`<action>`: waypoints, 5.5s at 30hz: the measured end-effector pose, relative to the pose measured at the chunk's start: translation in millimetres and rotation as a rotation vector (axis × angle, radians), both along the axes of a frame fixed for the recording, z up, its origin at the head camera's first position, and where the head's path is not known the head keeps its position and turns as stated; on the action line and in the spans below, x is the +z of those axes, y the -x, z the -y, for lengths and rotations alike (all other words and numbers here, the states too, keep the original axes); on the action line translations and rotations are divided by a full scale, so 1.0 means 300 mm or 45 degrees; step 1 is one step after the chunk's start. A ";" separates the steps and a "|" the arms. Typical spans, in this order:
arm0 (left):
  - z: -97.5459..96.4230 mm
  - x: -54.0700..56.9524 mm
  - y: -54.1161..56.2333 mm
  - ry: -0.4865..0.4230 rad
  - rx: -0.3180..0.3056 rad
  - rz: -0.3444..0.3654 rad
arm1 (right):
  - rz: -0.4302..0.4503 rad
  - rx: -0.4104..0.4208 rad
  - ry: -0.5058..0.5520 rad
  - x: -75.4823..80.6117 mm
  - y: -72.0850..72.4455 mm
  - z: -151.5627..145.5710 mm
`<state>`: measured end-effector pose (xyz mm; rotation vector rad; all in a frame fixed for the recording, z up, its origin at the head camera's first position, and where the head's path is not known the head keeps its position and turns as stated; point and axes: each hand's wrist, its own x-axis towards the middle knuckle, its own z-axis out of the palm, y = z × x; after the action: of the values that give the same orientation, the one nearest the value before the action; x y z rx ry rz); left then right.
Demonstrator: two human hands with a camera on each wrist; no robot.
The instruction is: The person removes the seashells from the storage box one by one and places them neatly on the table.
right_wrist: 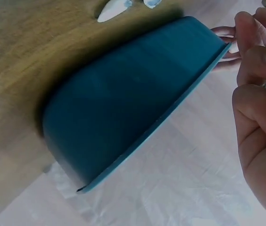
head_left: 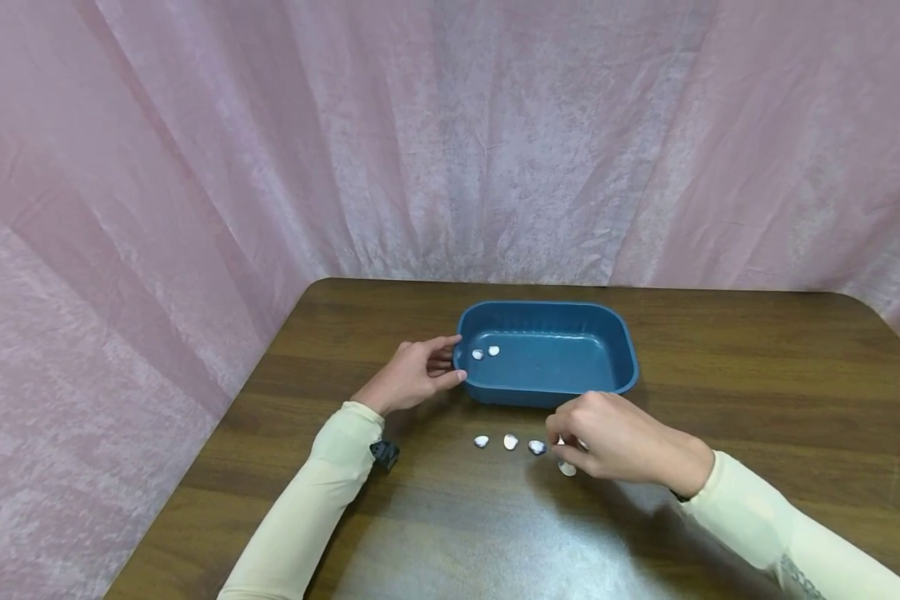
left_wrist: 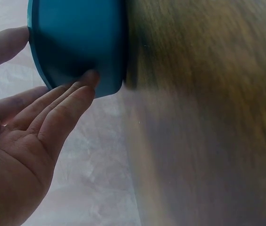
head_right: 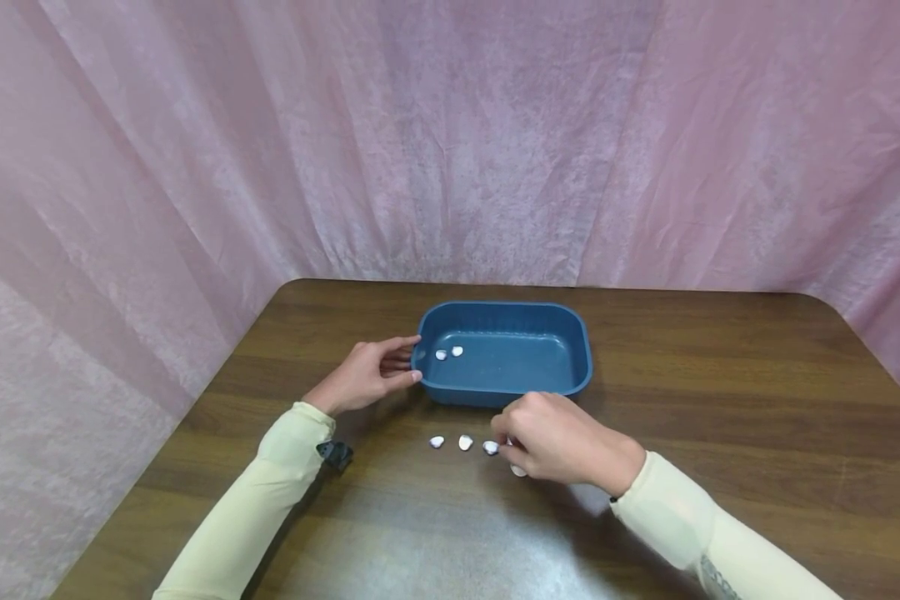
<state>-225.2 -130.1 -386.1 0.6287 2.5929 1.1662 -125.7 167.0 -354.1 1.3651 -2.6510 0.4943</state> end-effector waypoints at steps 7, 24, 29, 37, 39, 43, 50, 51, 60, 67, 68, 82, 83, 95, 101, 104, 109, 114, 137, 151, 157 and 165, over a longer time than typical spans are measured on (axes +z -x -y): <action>0.001 -0.003 -0.001 -0.012 -0.001 0.001 | 0.002 0.024 -0.050 0.030 0.018 0.022; -0.004 0.012 -0.013 -0.019 -0.019 -0.030 | 0.100 0.109 -0.135 0.145 0.164 0.084; -0.002 0.017 -0.010 -0.035 -0.025 -0.033 | 0.148 0.093 -0.194 0.181 0.218 0.120; 0.003 0.013 -0.011 -0.003 -0.009 -0.007 | 0.221 0.078 -0.265 0.190 0.296 0.169; 0.002 0.013 -0.010 -0.007 -0.016 -0.011 | 0.241 0.071 -0.270 0.186 0.314 0.176; 0.002 0.017 -0.009 -0.020 -0.026 -0.017 | 0.265 0.047 -0.265 0.175 0.357 0.188; 0.012 0.023 -0.005 -0.024 -0.033 0.001 | 0.309 0.010 -0.261 0.148 0.426 0.210; 0.013 0.024 -0.005 -0.026 -0.034 0.000 | 0.311 0.004 -0.261 0.144 0.436 0.214; 0.015 0.016 -0.007 -0.024 -0.020 0.001 | 0.336 -0.076 -0.317 0.081 0.521 0.262; 0.015 0.011 -0.006 -0.028 -0.034 0.001 | 0.403 -0.192 -0.372 0.034 0.561 0.306; 0.015 0.011 -0.006 -0.028 -0.037 0.001 | 0.420 -0.210 -0.379 0.027 0.566 0.313; 0.009 0.018 -0.008 -0.034 -0.076 0.004 | 0.389 -0.377 -0.402 -0.057 0.583 0.368; 0.008 0.017 -0.008 -0.027 -0.076 0.002 | 0.387 -0.380 -0.404 -0.060 0.583 0.368; 0.004 0.022 -0.011 -0.006 -0.061 -0.013 | 0.396 -0.368 -0.408 -0.067 0.589 0.358; 0.002 0.022 -0.010 -0.010 -0.062 -0.028 | 0.412 -0.344 -0.391 -0.038 0.587 0.346; 0.001 0.023 -0.010 -0.009 -0.066 -0.031 | 0.393 -0.315 -0.399 -0.017 0.584 0.340; 0.004 0.024 -0.010 0.002 -0.061 -0.021 | 0.359 -0.260 -0.407 0.019 0.570 0.330; 0.004 0.024 -0.009 0.021 -0.059 -0.021 | 0.379 -0.215 -0.368 0.051 0.543 0.311; -0.001 0.020 -0.010 0.020 -0.043 -0.034 | 0.272 -0.045 -0.190 0.169 0.398 0.206; -0.005 0.015 -0.014 -0.004 -0.017 -0.037 | 0.222 0.002 -0.076 0.145 0.270 0.131; -0.006 0.013 -0.014 -0.014 -0.016 -0.032 | 0.146 0.032 -0.049 0.121 0.219 0.121; -0.006 0.010 -0.008 0.003 -0.017 -0.069 | 0.161 0.057 -0.069 0.079 0.165 0.115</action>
<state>-222.7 -128.4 -383.1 0.6851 2.6300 1.1570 -175.3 132.3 -330.5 1.4577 -2.7587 0.5347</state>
